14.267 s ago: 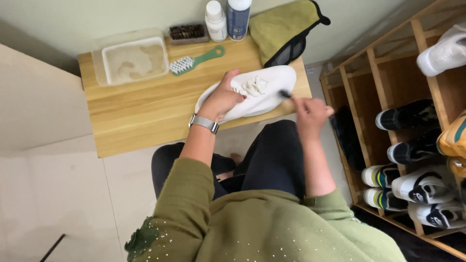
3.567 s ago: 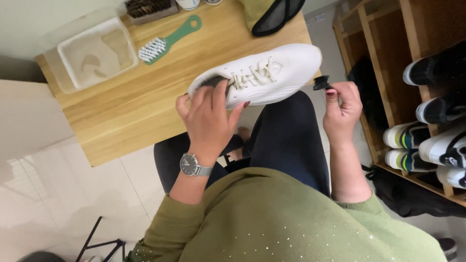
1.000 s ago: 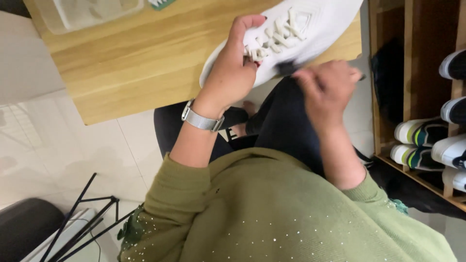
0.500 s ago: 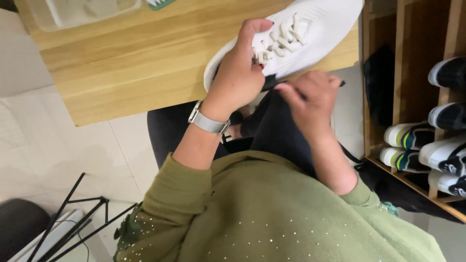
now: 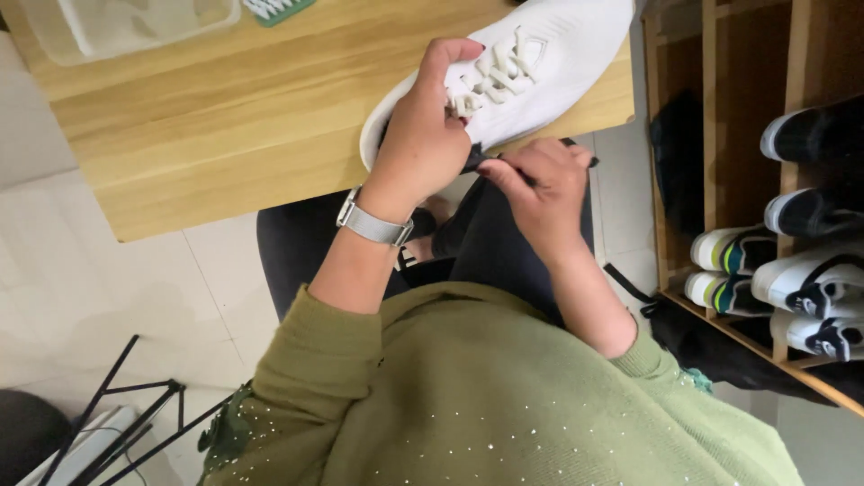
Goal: The person cleans a white sneaker using a green brush and a black brush. They scrub the upper part and laces of the shoe, occasionally dipping the brushes into a container of liquid on the table.
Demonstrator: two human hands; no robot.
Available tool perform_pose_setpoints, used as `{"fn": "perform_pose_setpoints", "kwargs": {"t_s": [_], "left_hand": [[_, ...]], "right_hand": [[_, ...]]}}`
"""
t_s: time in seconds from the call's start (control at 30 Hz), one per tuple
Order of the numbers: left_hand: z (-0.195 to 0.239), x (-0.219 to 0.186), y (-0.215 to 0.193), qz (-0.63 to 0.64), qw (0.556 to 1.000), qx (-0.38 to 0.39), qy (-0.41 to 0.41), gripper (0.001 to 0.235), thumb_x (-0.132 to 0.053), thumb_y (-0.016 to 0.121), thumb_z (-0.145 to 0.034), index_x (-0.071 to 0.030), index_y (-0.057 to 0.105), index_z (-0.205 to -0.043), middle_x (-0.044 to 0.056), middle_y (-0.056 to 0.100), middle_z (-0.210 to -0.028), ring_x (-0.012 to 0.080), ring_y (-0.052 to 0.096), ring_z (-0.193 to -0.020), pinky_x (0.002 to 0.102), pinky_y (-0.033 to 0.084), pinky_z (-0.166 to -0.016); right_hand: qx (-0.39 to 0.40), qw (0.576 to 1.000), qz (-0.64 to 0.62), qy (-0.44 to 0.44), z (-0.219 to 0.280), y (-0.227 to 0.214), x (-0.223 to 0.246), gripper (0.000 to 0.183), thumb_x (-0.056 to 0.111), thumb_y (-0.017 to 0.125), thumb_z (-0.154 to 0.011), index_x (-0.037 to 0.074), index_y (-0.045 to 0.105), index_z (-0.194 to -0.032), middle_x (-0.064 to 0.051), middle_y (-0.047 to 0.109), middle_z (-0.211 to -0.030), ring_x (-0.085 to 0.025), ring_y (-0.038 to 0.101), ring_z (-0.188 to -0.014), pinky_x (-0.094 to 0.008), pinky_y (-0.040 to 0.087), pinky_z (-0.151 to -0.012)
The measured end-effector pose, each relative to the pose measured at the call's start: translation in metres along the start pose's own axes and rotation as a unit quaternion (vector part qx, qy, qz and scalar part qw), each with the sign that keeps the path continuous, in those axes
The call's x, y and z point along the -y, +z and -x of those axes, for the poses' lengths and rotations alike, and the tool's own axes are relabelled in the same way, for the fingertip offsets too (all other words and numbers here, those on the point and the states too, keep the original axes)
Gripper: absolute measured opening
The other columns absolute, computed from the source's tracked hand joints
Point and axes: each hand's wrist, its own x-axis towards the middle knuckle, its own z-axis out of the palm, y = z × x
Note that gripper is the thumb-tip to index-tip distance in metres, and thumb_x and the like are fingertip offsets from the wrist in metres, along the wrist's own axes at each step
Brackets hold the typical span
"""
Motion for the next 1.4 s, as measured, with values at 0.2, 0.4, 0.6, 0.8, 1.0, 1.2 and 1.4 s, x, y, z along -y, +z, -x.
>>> {"fn": "perform_pose_setpoints", "kwargs": {"t_s": [0.2, 0.4, 0.6, 0.8, 1.0, 1.2, 1.4], "left_hand": [[-0.009, 0.009, 0.006, 0.003, 0.999, -0.039, 0.035, 0.064, 0.006, 0.038, -0.074, -0.031, 0.047, -0.126, 0.005, 0.073, -0.101, 0.0232, 0.064, -0.075, 0.033, 0.046, -0.068], [-0.004, 0.001, 0.004, 0.010, 1.000, -0.029, -0.003, 0.064, 0.007, 0.036, -0.078, -0.029, 0.046, -0.131, 0.003, 0.073, -0.098, 0.0204, 0.059, -0.069, 0.032, 0.043, -0.063], [-0.003, -0.001, 0.002, 0.021, 0.999, -0.024, -0.014, 0.063, 0.009, 0.036, -0.083, -0.030, 0.045, -0.132, 0.001, 0.065, -0.095, 0.0164, 0.054, -0.071, 0.031, 0.040, -0.061], [-0.009, 0.009, 0.005, 0.017, 0.999, -0.038, 0.027, 0.066, 0.009, 0.036, -0.079, -0.031, 0.046, -0.131, 0.004, 0.071, -0.105, 0.0206, 0.062, -0.077, 0.031, 0.045, -0.069], [-0.008, 0.008, 0.006, 0.037, 0.999, -0.028, 0.021, 0.066, 0.009, 0.036, -0.078, -0.028, 0.046, -0.130, 0.006, 0.072, -0.121, 0.0230, 0.069, -0.096, 0.031, 0.050, -0.074], [-0.010, 0.007, 0.007, 0.042, 0.999, -0.030, 0.007, 0.065, 0.009, 0.037, -0.077, -0.028, 0.046, -0.129, 0.008, 0.072, -0.121, 0.0234, 0.069, -0.094, 0.032, 0.051, -0.071], [-0.009, 0.002, 0.007, 0.021, 0.999, -0.022, -0.017, 0.062, 0.004, 0.037, -0.080, -0.030, 0.047, -0.130, 0.005, 0.071, -0.103, 0.0207, 0.061, -0.074, 0.033, 0.045, -0.067]], "right_hand": [[-0.063, 0.997, 0.012, 0.045, 0.001, 0.013, -0.039, 0.031, 0.022, 0.087, -0.094, 0.010, 0.068, -0.073, -0.004, 0.060, -0.070, -0.023, 0.054, -0.069, -0.043, 0.030, -0.070], [-0.132, 0.991, 0.019, 0.008, -0.010, 0.008, -0.050, 0.019, 0.014, 0.085, -0.097, 0.004, 0.078, -0.083, -0.005, 0.070, -0.073, -0.018, 0.058, -0.065, -0.036, 0.037, -0.064], [-0.132, 0.991, -0.018, 0.008, -0.017, 0.006, -0.052, 0.014, 0.008, 0.085, -0.097, 0.002, 0.079, -0.086, -0.006, 0.073, -0.078, -0.019, 0.063, -0.070, -0.034, 0.044, -0.064], [-0.102, 0.995, 0.008, 0.008, -0.008, 0.020, -0.045, 0.030, 0.019, 0.083, -0.097, 0.009, 0.068, -0.073, -0.003, 0.064, -0.073, -0.021, 0.055, -0.069, -0.041, 0.030, -0.073], [-0.064, 0.995, 0.080, -0.016, 0.000, 0.015, -0.029, 0.033, 0.037, 0.082, -0.096, 0.013, 0.072, -0.076, 0.000, 0.066, -0.074, -0.019, 0.057, -0.073, -0.040, 0.028, -0.078], [-0.026, 0.999, 0.037, 0.001, -0.002, 0.006, -0.025, 0.032, 0.035, 0.080, -0.098, 0.013, 0.073, -0.075, 0.001, 0.062, -0.070, -0.019, 0.056, -0.069, -0.041, 0.028, -0.077], [-0.098, 0.984, 0.111, 0.096, -0.012, -0.008, -0.086, 0.036, 0.026, 0.085, -0.099, 0.017, 0.065, -0.071, 0.003, 0.065, -0.074, -0.020, 0.056, -0.075, -0.041, 0.020, -0.075]]}}
